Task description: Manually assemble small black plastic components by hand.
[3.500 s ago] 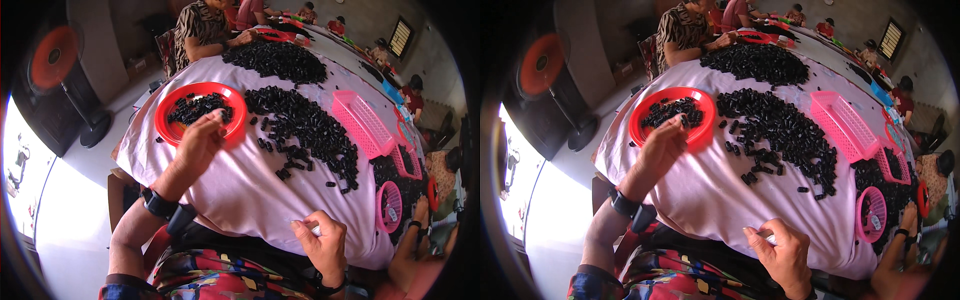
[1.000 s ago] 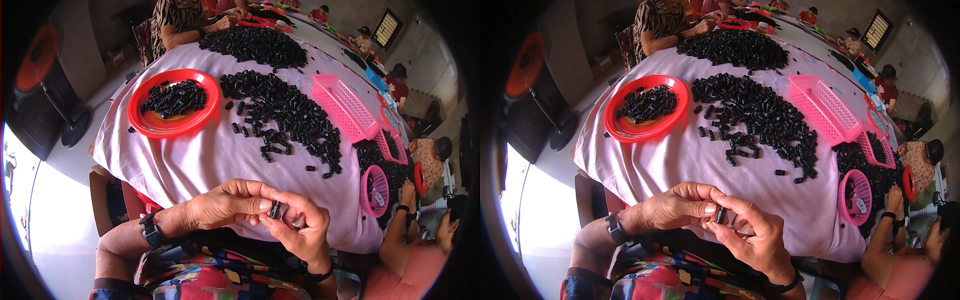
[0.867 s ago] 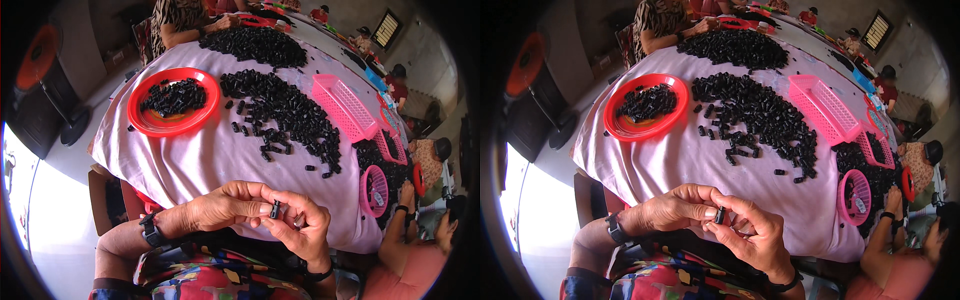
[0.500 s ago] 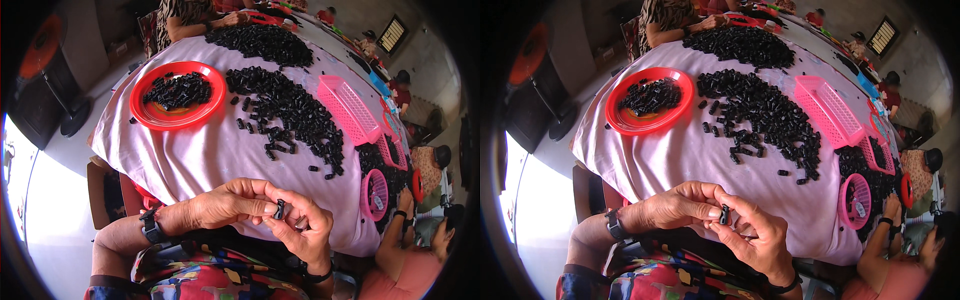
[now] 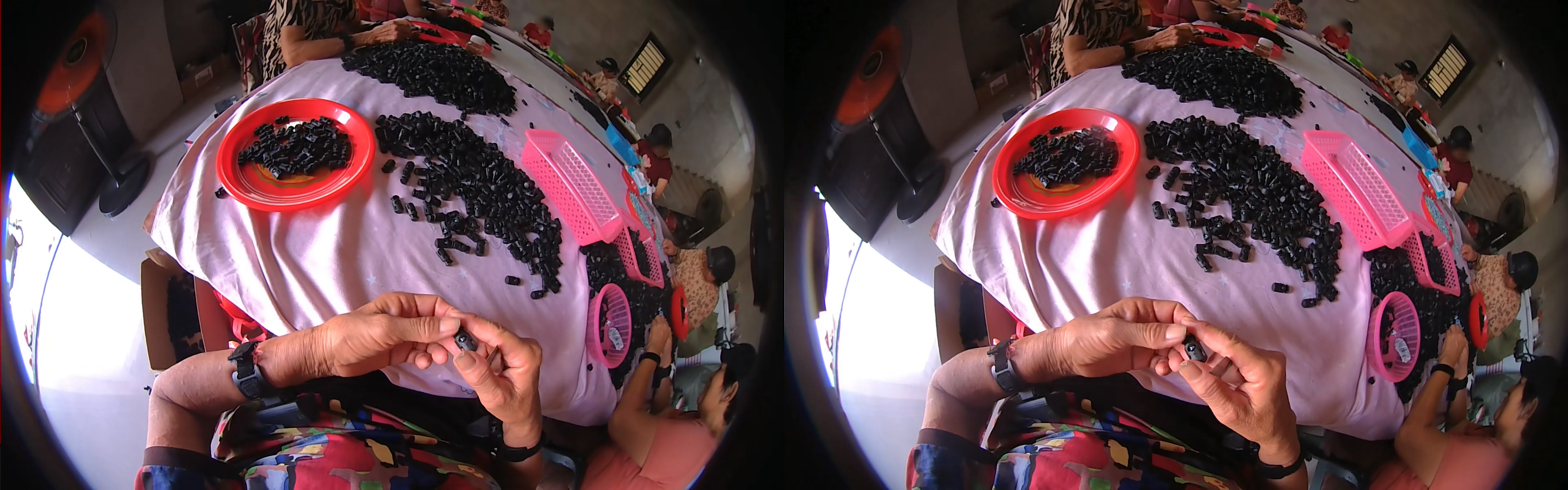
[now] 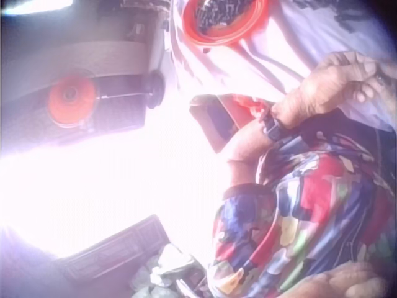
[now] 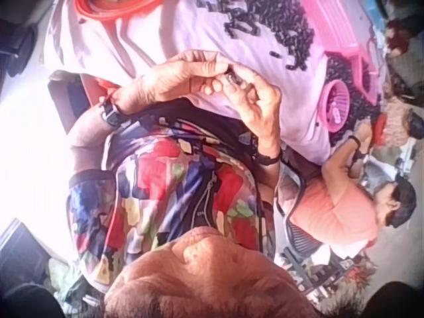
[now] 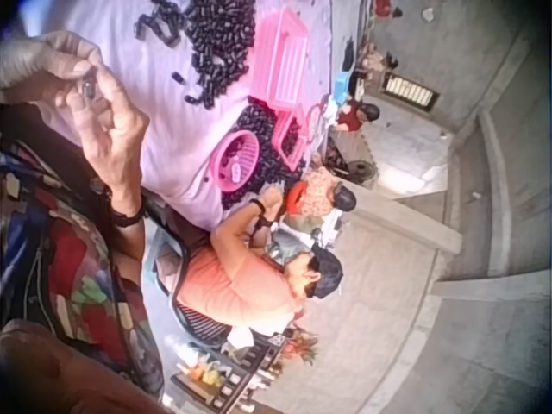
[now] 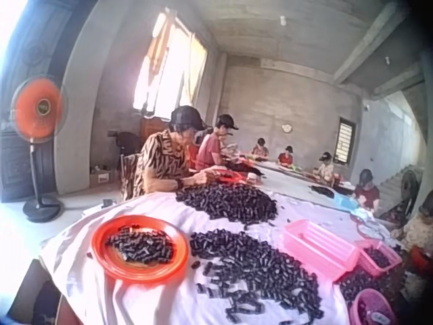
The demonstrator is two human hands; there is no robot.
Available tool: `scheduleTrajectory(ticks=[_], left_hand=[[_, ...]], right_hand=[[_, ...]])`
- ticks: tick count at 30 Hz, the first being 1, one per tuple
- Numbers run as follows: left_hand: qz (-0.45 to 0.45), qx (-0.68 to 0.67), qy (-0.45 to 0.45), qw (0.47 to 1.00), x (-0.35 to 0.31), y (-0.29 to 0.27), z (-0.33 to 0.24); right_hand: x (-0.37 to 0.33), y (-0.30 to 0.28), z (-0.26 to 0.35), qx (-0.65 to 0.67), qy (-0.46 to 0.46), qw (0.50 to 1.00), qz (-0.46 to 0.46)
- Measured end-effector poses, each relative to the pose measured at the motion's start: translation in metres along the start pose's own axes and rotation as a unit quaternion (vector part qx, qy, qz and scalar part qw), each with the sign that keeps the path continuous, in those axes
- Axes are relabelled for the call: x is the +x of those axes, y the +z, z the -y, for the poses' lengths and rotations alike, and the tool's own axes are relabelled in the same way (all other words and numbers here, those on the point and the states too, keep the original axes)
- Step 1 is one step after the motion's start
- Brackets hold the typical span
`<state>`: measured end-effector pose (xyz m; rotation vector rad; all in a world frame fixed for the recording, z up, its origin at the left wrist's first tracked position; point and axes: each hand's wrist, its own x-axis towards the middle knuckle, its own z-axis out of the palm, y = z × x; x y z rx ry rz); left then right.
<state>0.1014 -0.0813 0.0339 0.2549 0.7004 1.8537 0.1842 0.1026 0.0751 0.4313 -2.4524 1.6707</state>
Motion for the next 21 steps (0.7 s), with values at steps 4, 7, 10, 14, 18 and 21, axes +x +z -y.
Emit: scheduleTrajectory(ticks=[4,7,10,14,18,21], left_hand=[[0.006,0.016,0.011,1.000,0.001,-0.004,0.002],[0.000,-0.026,0.015,1.000,0.001,-0.004,0.003],[-0.006,-0.006,-0.001,1.000,0.001,0.000,0.000],[0.025,0.016,-0.025,0.999,0.003,-0.004,0.004],[0.063,-0.034,-0.029,0.997,0.004,-0.006,0.006],[0.030,-0.042,-0.035,0.998,0.003,-0.002,0.005]], right_hand=[[0.002,0.002,0.002,-0.029,0.019,0.999,0.010],[-0.001,0.003,-0.004,-0.007,0.016,0.999,-0.038],[-0.003,0.002,-0.013,0.009,0.010,0.996,-0.092],[0.001,0.008,-0.012,0.052,0.024,0.994,-0.091],[-0.002,0.010,-0.019,0.088,0.030,0.992,-0.086],[-0.002,-0.003,-0.008,0.040,0.046,0.993,-0.102]])
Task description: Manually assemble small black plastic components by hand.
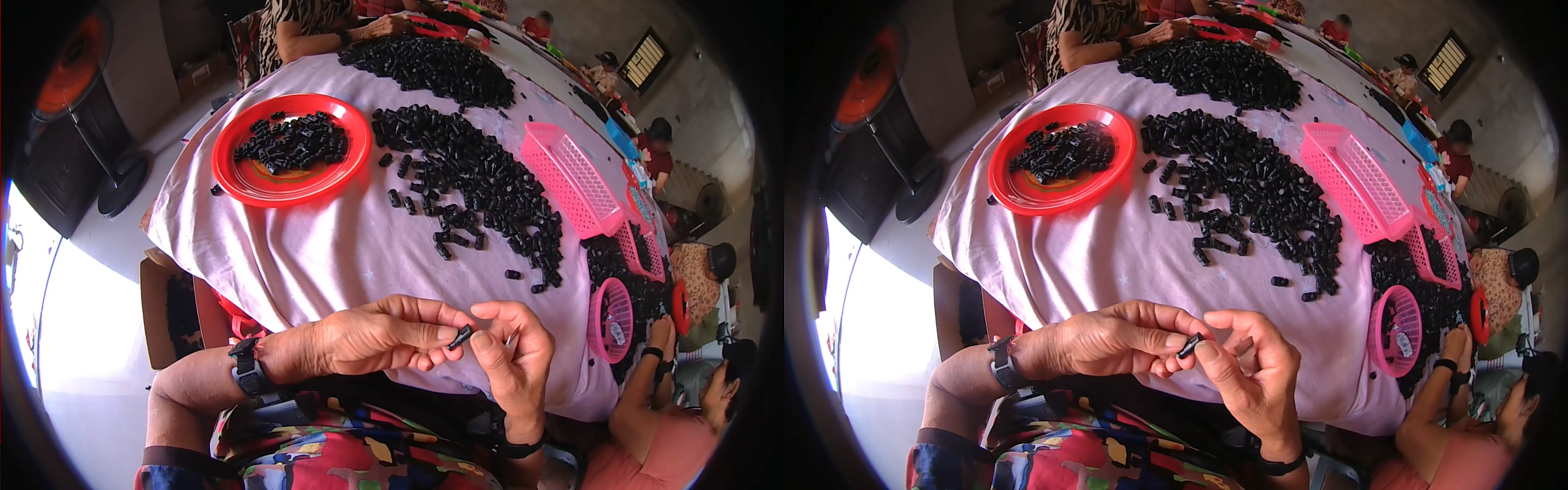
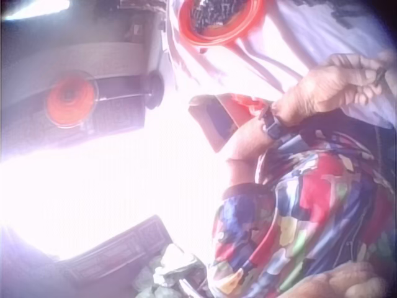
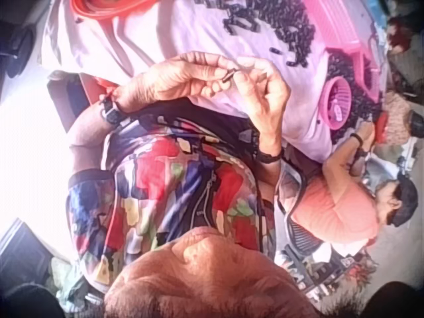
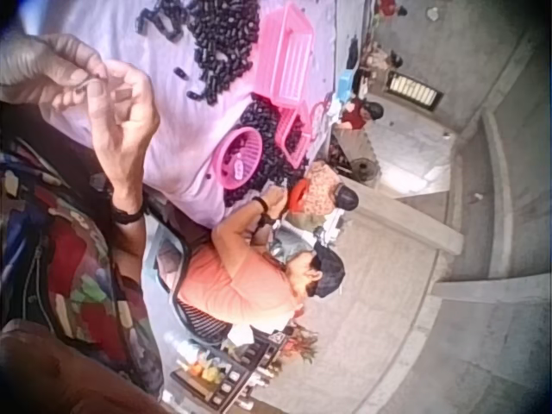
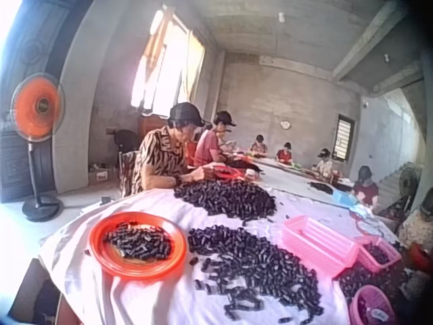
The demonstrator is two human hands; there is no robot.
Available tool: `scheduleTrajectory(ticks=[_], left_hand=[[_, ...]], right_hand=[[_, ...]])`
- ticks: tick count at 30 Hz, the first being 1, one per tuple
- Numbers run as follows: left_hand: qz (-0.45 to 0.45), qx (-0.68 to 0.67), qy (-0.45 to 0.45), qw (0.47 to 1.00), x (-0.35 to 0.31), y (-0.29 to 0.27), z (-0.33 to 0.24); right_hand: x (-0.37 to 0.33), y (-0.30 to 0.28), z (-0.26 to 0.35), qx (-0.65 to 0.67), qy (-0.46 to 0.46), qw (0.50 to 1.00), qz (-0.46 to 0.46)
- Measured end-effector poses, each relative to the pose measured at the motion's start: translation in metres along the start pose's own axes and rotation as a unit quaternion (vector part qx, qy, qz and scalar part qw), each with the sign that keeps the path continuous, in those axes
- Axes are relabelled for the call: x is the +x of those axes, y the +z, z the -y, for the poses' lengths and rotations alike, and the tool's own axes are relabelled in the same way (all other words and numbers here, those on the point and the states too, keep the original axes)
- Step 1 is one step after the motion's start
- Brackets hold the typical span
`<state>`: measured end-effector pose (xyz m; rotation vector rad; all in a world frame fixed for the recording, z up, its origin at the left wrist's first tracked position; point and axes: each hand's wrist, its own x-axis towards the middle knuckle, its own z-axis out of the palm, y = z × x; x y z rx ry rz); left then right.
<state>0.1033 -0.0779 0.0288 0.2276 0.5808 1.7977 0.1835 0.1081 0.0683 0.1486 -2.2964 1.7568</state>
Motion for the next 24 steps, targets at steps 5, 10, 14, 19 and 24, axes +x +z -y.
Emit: scheduleTrajectory(ticks=[5,10,14,19,24], left_hand=[[0.019,-0.010,0.011,1.000,-0.001,-0.006,-0.001],[0.007,0.016,0.012,1.000,-0.003,-0.001,-0.001],[-0.001,0.050,0.011,0.999,-0.003,0.002,-0.002],[-0.002,0.062,0.016,0.998,-0.002,0.003,0.000],[0.011,0.044,0.005,0.999,-0.002,0.001,0.000]], right_hand=[[-0.001,-0.002,0.011,-0.090,0.001,0.996,-0.013],[-0.003,0.002,0.006,-0.221,-0.055,0.974,0.012],[-0.002,0.002,0.011,-0.273,-0.067,0.960,0.020],[-0.004,0.006,0.010,-0.315,-0.084,0.945,0.011],[-0.003,0.007,0.007,-0.346,-0.107,0.932,0.008]])
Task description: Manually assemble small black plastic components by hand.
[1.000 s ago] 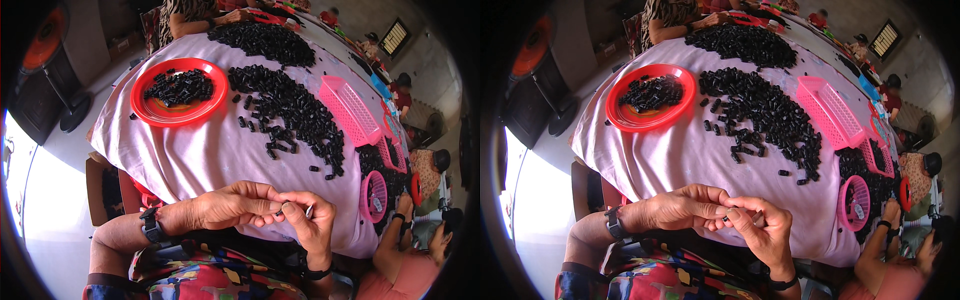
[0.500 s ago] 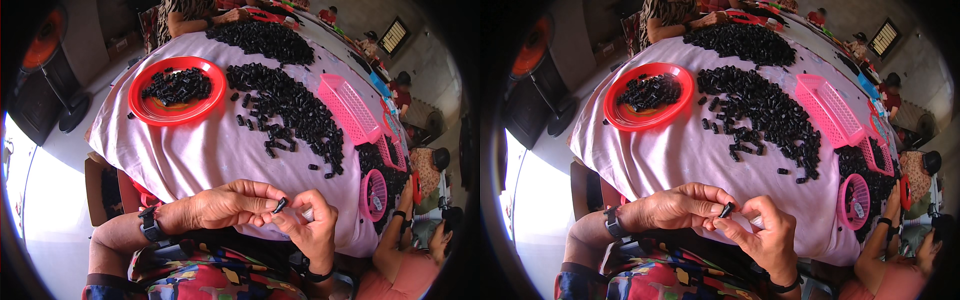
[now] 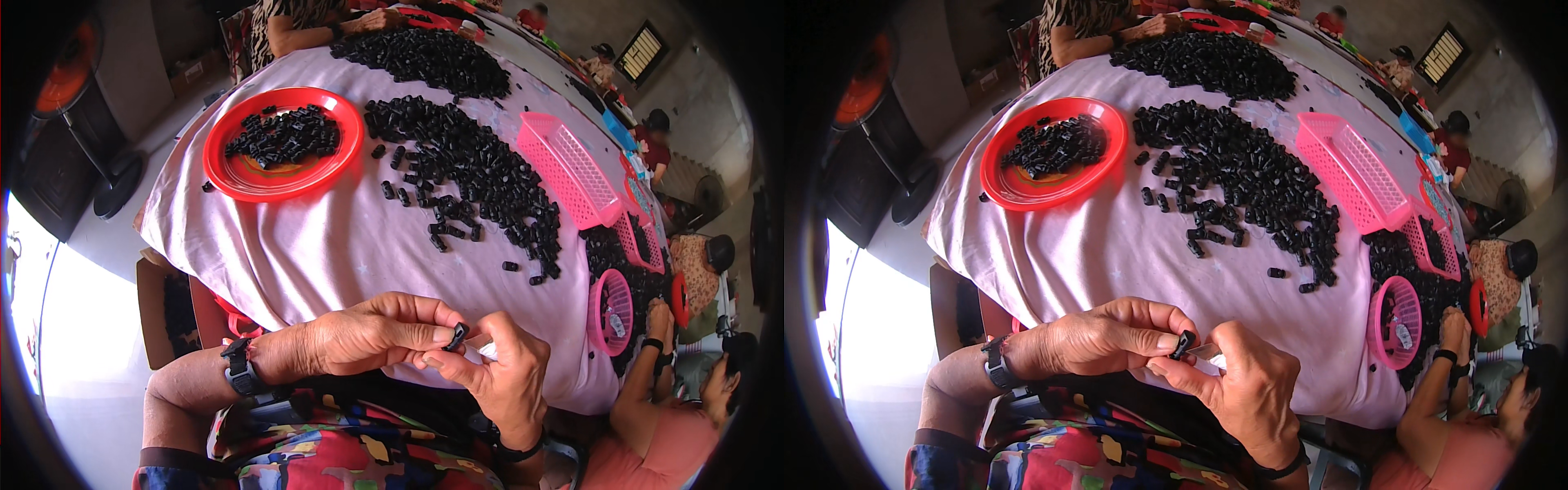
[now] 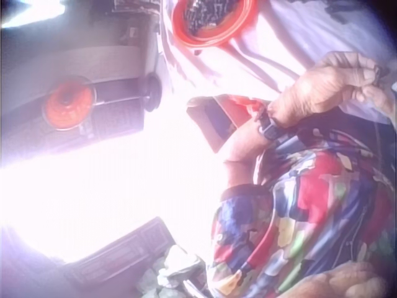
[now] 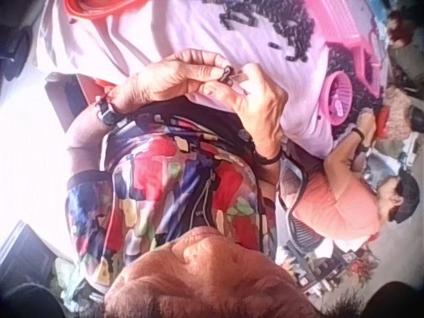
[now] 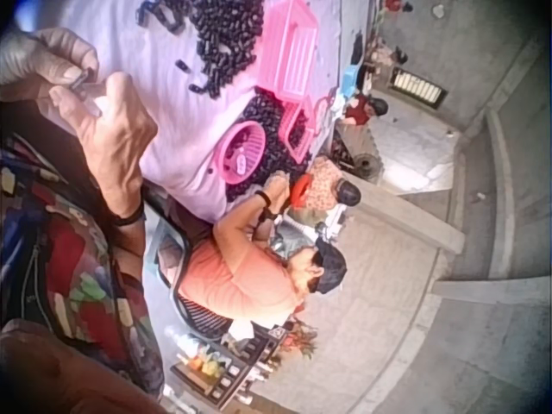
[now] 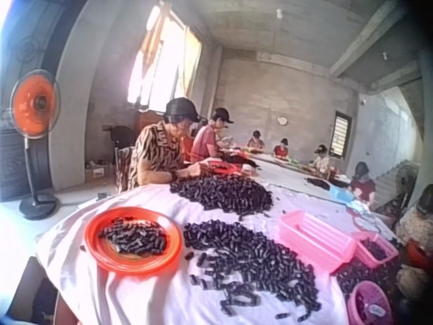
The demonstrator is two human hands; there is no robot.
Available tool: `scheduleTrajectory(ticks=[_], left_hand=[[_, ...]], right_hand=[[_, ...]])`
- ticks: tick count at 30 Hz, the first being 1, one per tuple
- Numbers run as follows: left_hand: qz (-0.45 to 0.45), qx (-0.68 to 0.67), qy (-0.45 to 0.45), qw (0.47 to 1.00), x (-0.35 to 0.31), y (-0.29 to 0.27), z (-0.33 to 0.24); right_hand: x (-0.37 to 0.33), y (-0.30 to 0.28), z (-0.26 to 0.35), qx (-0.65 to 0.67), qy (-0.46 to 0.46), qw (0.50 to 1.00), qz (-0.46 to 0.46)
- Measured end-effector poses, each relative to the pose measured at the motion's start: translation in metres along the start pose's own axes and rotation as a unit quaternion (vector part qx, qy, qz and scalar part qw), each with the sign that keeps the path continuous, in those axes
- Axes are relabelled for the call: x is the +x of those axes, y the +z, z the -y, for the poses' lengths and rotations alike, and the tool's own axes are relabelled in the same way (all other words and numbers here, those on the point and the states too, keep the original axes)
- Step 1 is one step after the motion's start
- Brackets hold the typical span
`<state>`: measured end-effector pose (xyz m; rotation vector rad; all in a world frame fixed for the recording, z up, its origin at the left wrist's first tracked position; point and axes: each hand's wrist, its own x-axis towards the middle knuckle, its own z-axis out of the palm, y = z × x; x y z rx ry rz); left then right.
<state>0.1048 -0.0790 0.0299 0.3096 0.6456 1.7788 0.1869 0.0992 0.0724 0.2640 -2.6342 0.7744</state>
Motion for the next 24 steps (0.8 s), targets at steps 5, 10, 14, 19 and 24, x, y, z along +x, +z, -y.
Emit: scheduleTrajectory(ticks=[5,10,14,19,24], left_hand=[[-0.021,0.007,-0.001,1.000,0.0013,0.0023,0.0029],[-0.037,0.038,0.000,0.999,0.0009,0.0027,0.0015],[-0.035,0.030,0.009,0.999,0.0017,0.0035,0.0019],[-0.012,0.032,0.008,0.999,0.0020,-0.0010,0.0017],[-0.019,0.034,0.007,0.999,0.0016,-0.0015,0.0017]], right_hand=[[-0.0022,-0.0003,-0.0009,-0.034,-0.013,0.999,0.003],[-0.0017,0.0023,-0.0009,-0.056,-0.023,0.998,-0.013],[-0.0016,0.0017,0.0005,-0.065,-0.021,0.998,-0.010],[-0.0013,0.0047,-0.0041,-0.096,-0.055,0.993,-0.041],[-0.0022,0.0034,-0.0012,-0.109,-0.043,0.993,-0.032]])
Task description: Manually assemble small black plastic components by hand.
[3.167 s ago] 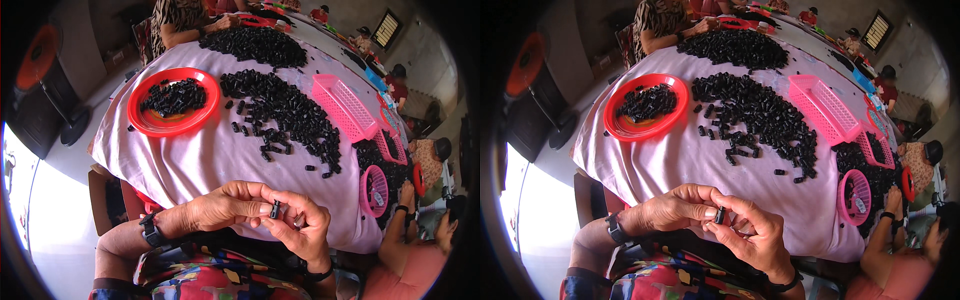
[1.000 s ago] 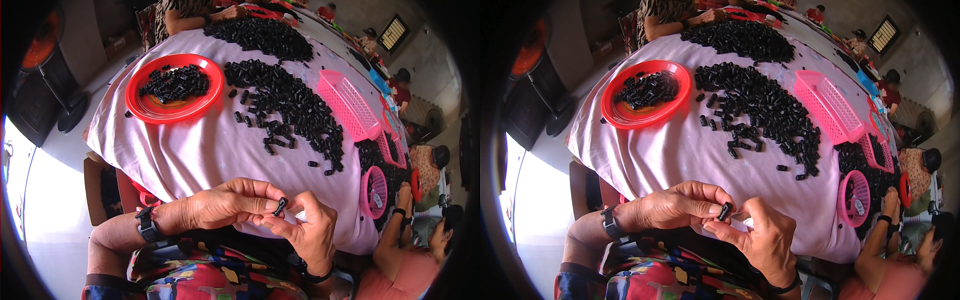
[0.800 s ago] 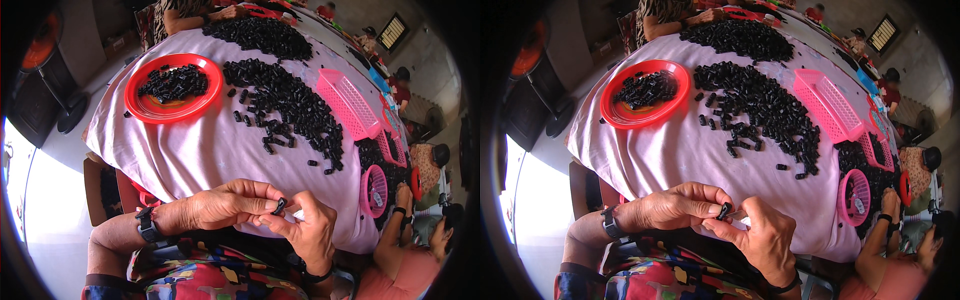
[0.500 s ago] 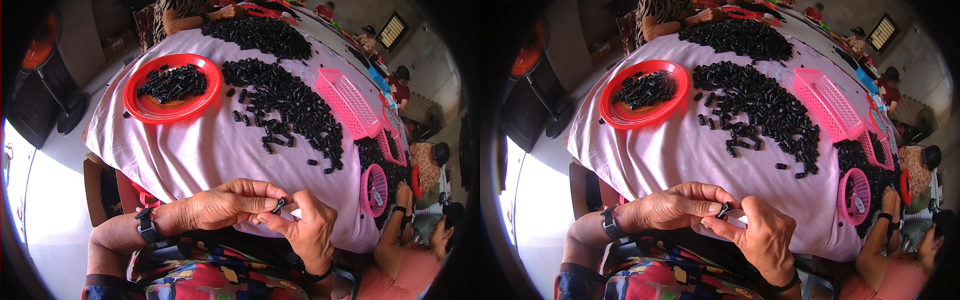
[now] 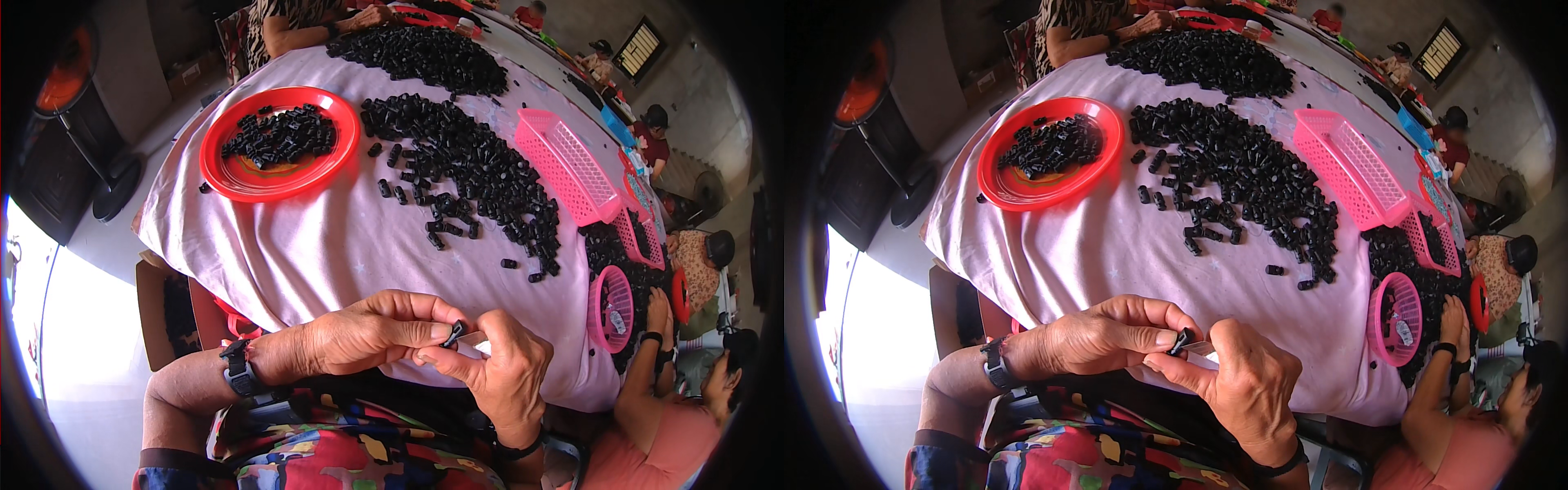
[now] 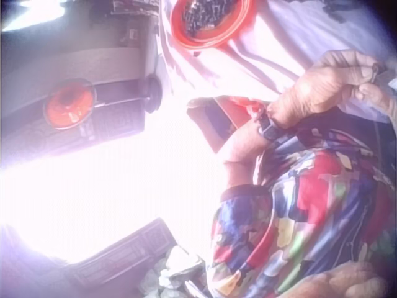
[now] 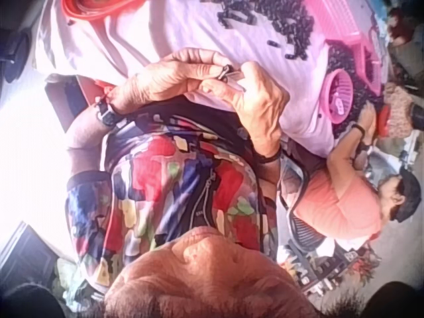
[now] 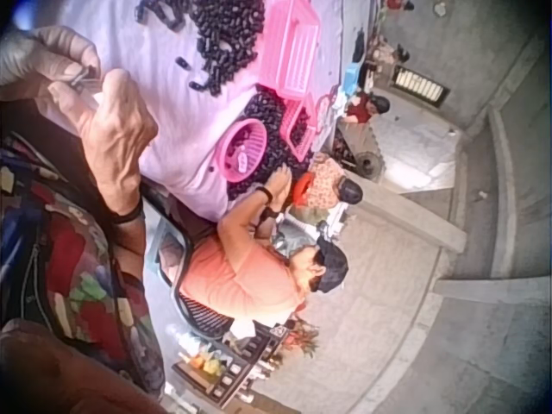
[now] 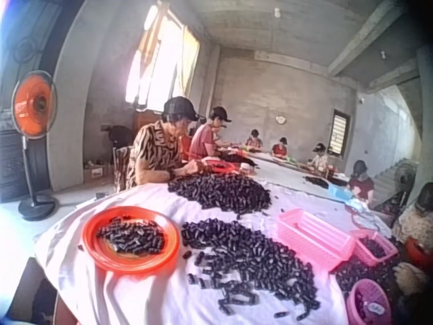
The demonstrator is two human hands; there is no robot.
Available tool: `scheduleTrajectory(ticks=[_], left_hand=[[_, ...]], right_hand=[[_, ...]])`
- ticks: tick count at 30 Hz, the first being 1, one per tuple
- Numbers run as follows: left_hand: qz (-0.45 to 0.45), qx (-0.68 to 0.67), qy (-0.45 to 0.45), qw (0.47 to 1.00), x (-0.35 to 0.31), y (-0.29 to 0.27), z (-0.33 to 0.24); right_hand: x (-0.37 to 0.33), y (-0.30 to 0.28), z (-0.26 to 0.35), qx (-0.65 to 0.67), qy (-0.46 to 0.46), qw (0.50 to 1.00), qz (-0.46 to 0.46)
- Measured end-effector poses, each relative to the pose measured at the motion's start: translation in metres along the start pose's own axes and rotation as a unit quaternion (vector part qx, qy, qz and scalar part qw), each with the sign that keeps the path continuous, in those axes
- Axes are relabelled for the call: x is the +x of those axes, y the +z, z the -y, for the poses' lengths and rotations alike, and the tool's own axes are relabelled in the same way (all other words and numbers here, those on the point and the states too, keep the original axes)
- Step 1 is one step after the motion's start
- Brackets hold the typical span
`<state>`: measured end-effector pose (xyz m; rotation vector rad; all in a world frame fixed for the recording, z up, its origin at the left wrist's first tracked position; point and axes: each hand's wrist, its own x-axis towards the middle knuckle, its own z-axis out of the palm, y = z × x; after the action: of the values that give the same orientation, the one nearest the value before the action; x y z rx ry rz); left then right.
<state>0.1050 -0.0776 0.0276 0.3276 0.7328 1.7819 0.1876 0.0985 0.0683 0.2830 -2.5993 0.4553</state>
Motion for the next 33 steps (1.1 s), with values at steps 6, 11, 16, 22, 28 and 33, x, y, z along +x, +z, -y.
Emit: scheduleTrajectory(ticks=[6,11,16,22,28,33], left_hand=[[0.000,0.009,0.001,1.000,-0.0010,0.0008,-0.0010],[-0.003,0.013,0.000,1.000,-0.0007,0.0015,-0.0018],[-0.025,0.009,0.005,1.000,0.0013,0.0016,0.0018],[-0.033,0.020,0.006,0.999,0.0016,0.0010,0.0019],[-0.035,0.037,0.004,0.999,0.0013,-0.0011,0.0032],[-0.045,0.046,0.006,0.998,0.0012,-0.0014,0.0039]], right_hand=[[-0.0001,0.0051,-0.0040,-0.016,-0.031,0.999,-0.023],[-0.0004,0.0060,-0.0058,-0.023,-0.039,0.999,-0.028],[0.0001,0.0064,-0.0061,-0.024,-0.044,0.998,-0.028],[0.0000,0.0064,-0.0059,-0.035,-0.049,0.998,-0.019],[0.0017,0.0012,-0.0013,-0.024,-0.023,0.999,0.019],[0.0017,0.0046,-0.0028,-0.014,-0.022,1.000,0.016]])
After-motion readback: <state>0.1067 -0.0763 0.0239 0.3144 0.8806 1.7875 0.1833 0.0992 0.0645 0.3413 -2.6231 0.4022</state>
